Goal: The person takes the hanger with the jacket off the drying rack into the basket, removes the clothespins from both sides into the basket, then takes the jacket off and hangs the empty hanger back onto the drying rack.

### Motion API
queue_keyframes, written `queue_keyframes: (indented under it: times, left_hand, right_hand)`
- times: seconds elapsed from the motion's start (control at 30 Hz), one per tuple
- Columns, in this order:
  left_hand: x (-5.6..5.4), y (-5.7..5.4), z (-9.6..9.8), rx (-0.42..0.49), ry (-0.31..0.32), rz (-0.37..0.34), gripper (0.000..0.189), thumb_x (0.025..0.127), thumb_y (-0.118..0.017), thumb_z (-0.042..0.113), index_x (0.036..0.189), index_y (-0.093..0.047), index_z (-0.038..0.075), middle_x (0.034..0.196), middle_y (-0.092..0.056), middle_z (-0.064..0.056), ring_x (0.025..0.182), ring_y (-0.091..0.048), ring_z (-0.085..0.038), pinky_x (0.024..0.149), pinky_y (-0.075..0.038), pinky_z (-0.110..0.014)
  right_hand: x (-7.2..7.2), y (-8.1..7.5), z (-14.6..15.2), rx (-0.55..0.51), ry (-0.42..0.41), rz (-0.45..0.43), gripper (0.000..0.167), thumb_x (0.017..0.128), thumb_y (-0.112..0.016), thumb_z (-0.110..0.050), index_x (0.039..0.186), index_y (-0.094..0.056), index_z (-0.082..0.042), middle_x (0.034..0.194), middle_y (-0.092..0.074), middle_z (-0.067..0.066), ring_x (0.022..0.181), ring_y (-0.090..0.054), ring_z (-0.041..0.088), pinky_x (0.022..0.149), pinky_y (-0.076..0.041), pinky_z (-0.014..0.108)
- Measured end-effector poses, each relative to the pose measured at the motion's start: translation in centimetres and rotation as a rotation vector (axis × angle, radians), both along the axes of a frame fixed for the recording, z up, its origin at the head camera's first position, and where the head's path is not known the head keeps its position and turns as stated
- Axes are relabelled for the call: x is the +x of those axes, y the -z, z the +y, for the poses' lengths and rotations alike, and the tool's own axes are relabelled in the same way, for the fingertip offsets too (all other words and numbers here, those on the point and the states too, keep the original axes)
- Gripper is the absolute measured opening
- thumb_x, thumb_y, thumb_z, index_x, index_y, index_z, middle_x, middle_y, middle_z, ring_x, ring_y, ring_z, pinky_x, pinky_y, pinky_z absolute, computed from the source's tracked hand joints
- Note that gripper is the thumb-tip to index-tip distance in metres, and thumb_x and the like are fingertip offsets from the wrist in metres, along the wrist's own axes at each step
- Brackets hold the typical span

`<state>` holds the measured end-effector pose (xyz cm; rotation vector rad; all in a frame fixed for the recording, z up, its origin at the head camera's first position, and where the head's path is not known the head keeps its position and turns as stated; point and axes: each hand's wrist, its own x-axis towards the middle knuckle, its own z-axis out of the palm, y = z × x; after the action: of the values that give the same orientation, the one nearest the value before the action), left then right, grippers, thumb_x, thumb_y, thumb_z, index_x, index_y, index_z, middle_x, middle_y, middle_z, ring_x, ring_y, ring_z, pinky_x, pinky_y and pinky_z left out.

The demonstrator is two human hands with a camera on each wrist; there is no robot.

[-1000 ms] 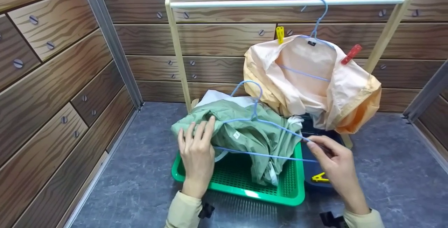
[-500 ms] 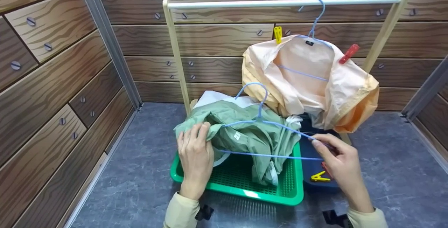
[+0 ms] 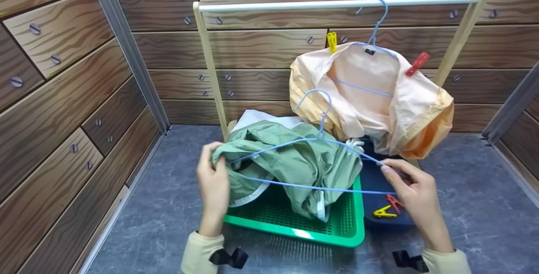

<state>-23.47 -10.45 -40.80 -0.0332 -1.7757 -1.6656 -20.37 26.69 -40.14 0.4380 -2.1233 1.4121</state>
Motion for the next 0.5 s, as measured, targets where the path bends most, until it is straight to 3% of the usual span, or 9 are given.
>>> queue_keyframes:
  times: [0.1, 0.2, 0.27, 0.37, 0.5]
  left_hand:
    - [-0.3, -0.2, -0.9, 0.216, 0.122, -0.001, 0.029, 0.097, -0.044, -0.012, 0.116, -0.061, 0.001, 0.110, -0.063, -0.013, 0.077, -0.056, -0.011, 0.073, -0.047, -0.025]
    - [-0.5, -0.2, -1.4, 0.358, 0.199, -0.011, 0.026, 0.095, -0.041, -0.015, 0.108, -0.062, -0.007, 0.109, -0.062, -0.020, 0.084, -0.059, -0.018, 0.081, -0.048, -0.029]
    - [-0.5, -0.1, -1.7, 0.391, 0.242, -0.028, 0.023, 0.094, -0.040, -0.016, 0.099, -0.062, -0.013, 0.116, -0.060, -0.024, 0.108, -0.058, -0.025, 0.096, -0.043, -0.034]
    - [-0.4, -0.2, -2.1, 0.297, 0.250, -0.092, 0.027, 0.095, -0.041, -0.012, 0.093, -0.068, -0.010, 0.118, -0.062, -0.024, 0.115, -0.057, -0.025, 0.101, -0.040, -0.036]
    - [0.0, -0.7, -3.0, -0.053, 0.187, -0.187, 0.030, 0.094, -0.047, -0.005, 0.100, -0.075, 0.003, 0.114, -0.068, -0.012, 0.111, -0.059, -0.018, 0.094, -0.044, -0.037]
  right_hand:
    - [-0.1, 0.0, 0.4, -0.004, -0.002, 0.000, 0.017, 0.094, -0.062, 0.004, 0.108, -0.070, 0.008, 0.100, -0.070, 0.014, 0.078, -0.061, 0.012, 0.069, -0.050, 0.016]
    - [-0.3, 0.4, 0.7, -0.012, -0.010, 0.005, 0.018, 0.093, -0.062, 0.007, 0.109, -0.069, 0.009, 0.103, -0.070, 0.013, 0.084, -0.063, 0.010, 0.073, -0.051, 0.017]
    - [-0.7, 1.0, 1.0, -0.029, -0.008, 0.001, 0.018, 0.092, -0.062, 0.008, 0.109, -0.070, 0.009, 0.102, -0.071, 0.012, 0.082, -0.062, 0.009, 0.072, -0.050, 0.016]
    - [-1.4, 2.1, 1.7, -0.023, -0.005, 0.012, 0.020, 0.091, -0.062, 0.010, 0.109, -0.070, 0.008, 0.102, -0.071, 0.012, 0.077, -0.060, 0.008, 0.068, -0.048, 0.015]
    - [-2.2, 3.1, 2.5, 0.002, -0.017, 0.048, 0.023, 0.089, -0.063, 0.012, 0.111, -0.070, 0.008, 0.103, -0.071, 0.009, 0.071, -0.056, 0.006, 0.063, -0.045, 0.015]
